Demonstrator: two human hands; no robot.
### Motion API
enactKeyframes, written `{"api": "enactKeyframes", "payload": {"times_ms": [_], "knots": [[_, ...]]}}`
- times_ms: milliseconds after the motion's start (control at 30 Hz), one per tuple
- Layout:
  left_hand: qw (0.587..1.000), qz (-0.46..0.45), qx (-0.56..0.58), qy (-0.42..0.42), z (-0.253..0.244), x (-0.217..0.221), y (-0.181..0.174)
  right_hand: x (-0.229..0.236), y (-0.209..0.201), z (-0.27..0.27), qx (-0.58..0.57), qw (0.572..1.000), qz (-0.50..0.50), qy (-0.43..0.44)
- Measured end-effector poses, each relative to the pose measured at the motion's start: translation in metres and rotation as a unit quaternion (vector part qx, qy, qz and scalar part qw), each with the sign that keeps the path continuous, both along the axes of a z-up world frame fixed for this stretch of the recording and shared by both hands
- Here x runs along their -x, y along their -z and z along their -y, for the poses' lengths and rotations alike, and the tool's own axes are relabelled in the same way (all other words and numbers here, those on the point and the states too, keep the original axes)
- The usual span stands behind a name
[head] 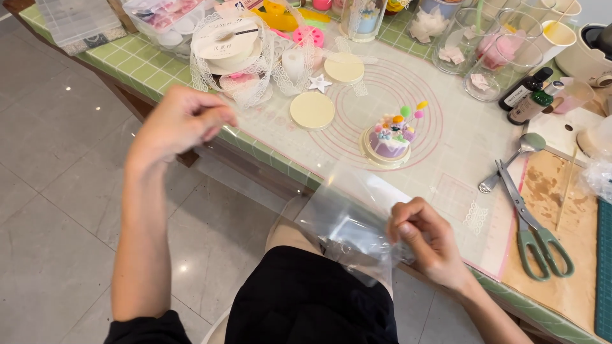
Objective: The person places a decorative candle inside a clear plastic cylinder and seals it with a lid by hand.
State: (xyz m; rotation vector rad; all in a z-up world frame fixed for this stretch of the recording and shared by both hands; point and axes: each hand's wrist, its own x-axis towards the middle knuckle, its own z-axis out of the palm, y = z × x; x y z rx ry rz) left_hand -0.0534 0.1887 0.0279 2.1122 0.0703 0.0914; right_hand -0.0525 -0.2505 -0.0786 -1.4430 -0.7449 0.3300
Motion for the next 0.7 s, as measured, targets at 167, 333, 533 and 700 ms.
{"api": "enactKeyframes", "payload": {"times_ms": [167,333,533,700], "knots": [[0.997,-0.016,0.024,-0.072,-0.038,0.003,0.002,-0.015,0.005,0.035,0.001,1.0,0.014,0.017],[0.999,0.013,0.022,-0.029,-0.057,-0.003,0.007,-0.019,-0.006,0.057,-0.012,0.999,-0.001,0.047],[0.997,0.049,0.019,-0.055,-0.073,-0.011,0.004,-0.023,-0.021,0.077,0.068,0.992,0.037,0.097],[0.994,0.087,0.021,-0.067,-0.077,-0.02,-0.001,-0.022,-0.045,0.07,0.453,0.861,0.146,0.18]]}}
